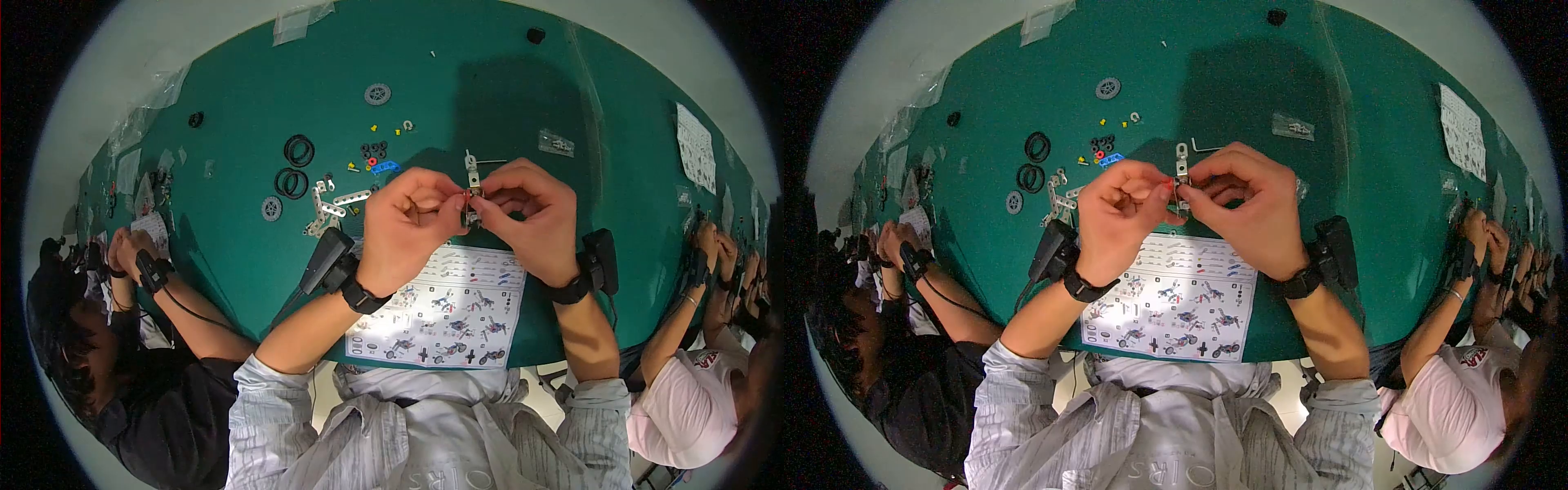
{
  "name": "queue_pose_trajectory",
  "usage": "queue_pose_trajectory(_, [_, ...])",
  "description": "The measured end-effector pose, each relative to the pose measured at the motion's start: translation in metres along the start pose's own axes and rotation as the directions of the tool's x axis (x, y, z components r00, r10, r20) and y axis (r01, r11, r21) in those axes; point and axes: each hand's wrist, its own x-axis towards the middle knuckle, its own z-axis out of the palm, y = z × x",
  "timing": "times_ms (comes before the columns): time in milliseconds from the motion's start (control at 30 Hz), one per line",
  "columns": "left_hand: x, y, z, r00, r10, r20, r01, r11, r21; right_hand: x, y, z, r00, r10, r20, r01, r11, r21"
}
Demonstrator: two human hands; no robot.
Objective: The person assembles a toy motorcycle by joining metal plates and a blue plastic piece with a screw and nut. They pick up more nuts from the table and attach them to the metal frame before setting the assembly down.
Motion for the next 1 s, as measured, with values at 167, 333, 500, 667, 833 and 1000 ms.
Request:
queue_pose_trajectory(167, [-0.0019,-0.0016,0.0008,1.0,0.004,-0.001,-0.004,1.0,0.013,0.0004,0.0003,-0.0017,1.0,-0.02,0.005,0.02,0.999,-0.051])
queue_pose_trajectory(333, [-0.0024,-0.0019,-0.0005,1.0,-0.006,0.009,0.006,0.999,0.051,-0.0007,-0.0007,0.0004,0.999,-0.046,-0.009,0.044,0.992,-0.122])
queue_pose_trajectory(500, [-0.0028,0.001,0.0002,1.0,-0.007,0.003,0.006,0.994,0.112,-0.003,-0.0016,0.0034,0.997,-0.076,-0.034,0.07,0.987,-0.148])
queue_pose_trajectory(667, [-0.0038,0.0016,0.0003,1.0,0.02,-0.007,-0.019,0.99,0.143,-0.0042,-0.0024,0.0035,0.993,-0.118,-0.03,0.11,0.976,-0.188])
queue_pose_trajectory(833, [-0.0054,-0.0003,0.0007,0.999,0.031,-0.03,-0.027,0.991,0.133,-0.0044,-0.005,0.006,0.987,-0.152,-0.044,0.141,0.971,-0.191])
queue_pose_trajectory(1000, [-0.0045,-0.0021,0.0002,0.999,0.013,-0.032,-0.01,0.995,0.1,-0.0042,-0.0029,0.0069,0.983,-0.175,-0.055,0.159,0.962,-0.221])
